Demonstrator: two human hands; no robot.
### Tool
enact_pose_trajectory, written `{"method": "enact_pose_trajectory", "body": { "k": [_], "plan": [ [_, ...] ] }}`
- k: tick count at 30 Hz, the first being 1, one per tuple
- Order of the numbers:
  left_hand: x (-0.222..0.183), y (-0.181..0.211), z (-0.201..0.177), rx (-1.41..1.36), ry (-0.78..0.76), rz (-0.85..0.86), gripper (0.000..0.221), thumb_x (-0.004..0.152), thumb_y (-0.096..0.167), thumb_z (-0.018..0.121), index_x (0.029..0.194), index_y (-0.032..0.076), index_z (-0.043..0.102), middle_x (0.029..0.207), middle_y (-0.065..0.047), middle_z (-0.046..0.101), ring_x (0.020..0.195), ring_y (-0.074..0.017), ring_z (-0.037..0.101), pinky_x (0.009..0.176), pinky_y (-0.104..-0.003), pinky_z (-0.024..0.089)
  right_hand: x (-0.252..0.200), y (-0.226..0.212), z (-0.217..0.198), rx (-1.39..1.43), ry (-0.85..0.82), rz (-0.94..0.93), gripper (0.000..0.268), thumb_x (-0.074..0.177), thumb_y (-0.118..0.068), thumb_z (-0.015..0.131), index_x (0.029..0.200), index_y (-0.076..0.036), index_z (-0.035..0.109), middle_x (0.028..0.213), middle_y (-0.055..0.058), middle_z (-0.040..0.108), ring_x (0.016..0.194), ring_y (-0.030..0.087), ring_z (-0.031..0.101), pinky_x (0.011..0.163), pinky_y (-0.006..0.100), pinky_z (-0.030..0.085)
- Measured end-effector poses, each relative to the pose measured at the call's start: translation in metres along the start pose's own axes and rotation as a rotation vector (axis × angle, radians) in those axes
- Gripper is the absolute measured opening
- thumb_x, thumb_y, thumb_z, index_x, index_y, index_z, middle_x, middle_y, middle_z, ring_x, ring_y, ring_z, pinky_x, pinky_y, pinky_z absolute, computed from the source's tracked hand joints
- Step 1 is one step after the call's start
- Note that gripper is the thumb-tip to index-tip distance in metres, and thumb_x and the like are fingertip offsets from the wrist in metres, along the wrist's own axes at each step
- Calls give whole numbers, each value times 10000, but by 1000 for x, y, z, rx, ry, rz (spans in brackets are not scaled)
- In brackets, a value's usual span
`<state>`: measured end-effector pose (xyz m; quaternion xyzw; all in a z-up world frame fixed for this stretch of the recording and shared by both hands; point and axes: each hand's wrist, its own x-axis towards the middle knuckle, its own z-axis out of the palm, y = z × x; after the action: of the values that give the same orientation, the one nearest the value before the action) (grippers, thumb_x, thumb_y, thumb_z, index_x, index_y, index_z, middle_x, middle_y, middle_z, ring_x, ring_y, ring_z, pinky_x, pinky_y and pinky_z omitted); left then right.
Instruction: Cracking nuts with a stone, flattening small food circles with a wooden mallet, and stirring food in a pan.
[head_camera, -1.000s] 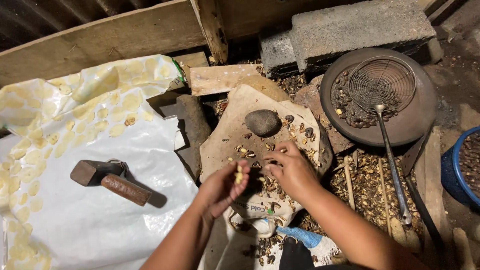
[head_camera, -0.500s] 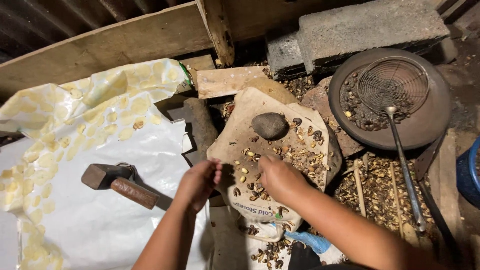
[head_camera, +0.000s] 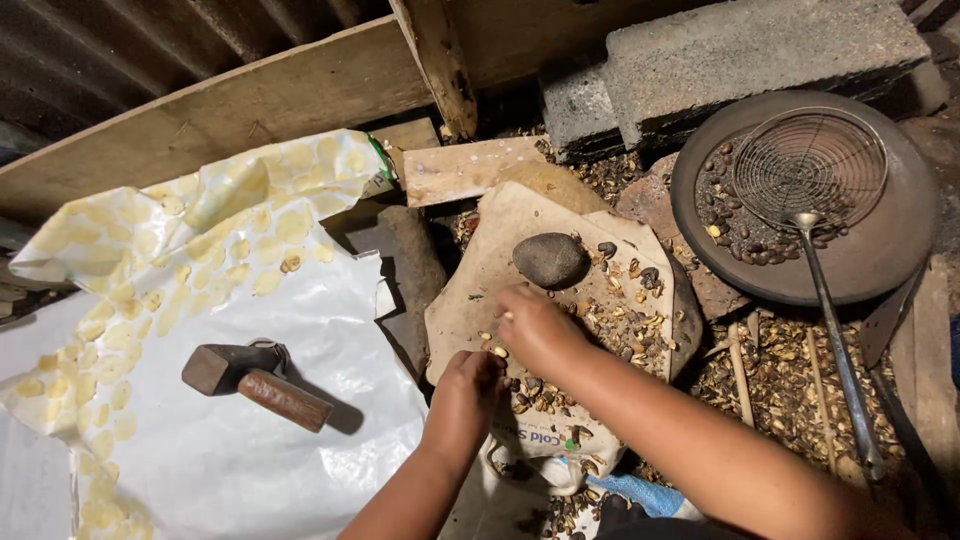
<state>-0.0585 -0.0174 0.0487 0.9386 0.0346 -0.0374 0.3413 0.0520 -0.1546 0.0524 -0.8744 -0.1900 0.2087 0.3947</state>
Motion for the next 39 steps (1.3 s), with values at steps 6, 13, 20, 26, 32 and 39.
{"method": "enact_pose_trajectory", "body": {
  "k": [6,13,20,26,32,39],
  "plan": [
    [-1,-7,-19,-446,-155,-365,203,867,29,706,1056,21,780,838,-27,763,681,-91,640,650,-213,540,-1,5,33,-291,87,-303,116,856,-10,574,962,-14,622,951,157,601,737,340,641,700,453,557],
    [2,-37,-43,-1491,-304,-614,272,1069,183,452,1015,-24,621,691,-46,587,493,-109,508,435,-209,465,-7,-5,-17,50,-95,211,115,880,-134,633,985,-160,593,859,20,695,663,168,650,560,342,514],
    [-5,-48,-39,-2260,-523,-458,201,1027,185,431,1092,46,560,814,-202,692,417,-148,466,339,-215,324,-12,16,-14,353,4,291,179,889,-79,603,1014,-129,720,704,4,678,554,109,572,483,258,408],
    [-2,-30,-45,-2419,-521,-313,503,982,105,371,1446,-57,476,1384,-325,562,1151,-443,649,853,-407,590,-29,-17,-10,30,-89,184,248,892,-94,653,1112,-186,724,1005,45,753,734,137,630,638,247,497],
    [17,-15,-40,-2005,-24,-769,373,1065,194,396,1288,-74,527,1228,-294,602,1111,-395,627,980,-448,555,-27,-3,25,-108,6,-186,262,880,38,534,1103,-2,665,1028,173,680,802,274,698,733,368,607],
    [9,8,-36,-1774,31,-926,390,1093,198,356,1227,-140,498,990,-220,572,805,-264,628,764,-377,628,-53,-76,-25,153,-70,-214,193,873,1,644,1039,-31,736,1018,115,748,775,147,773,713,158,694]
  ]
}}
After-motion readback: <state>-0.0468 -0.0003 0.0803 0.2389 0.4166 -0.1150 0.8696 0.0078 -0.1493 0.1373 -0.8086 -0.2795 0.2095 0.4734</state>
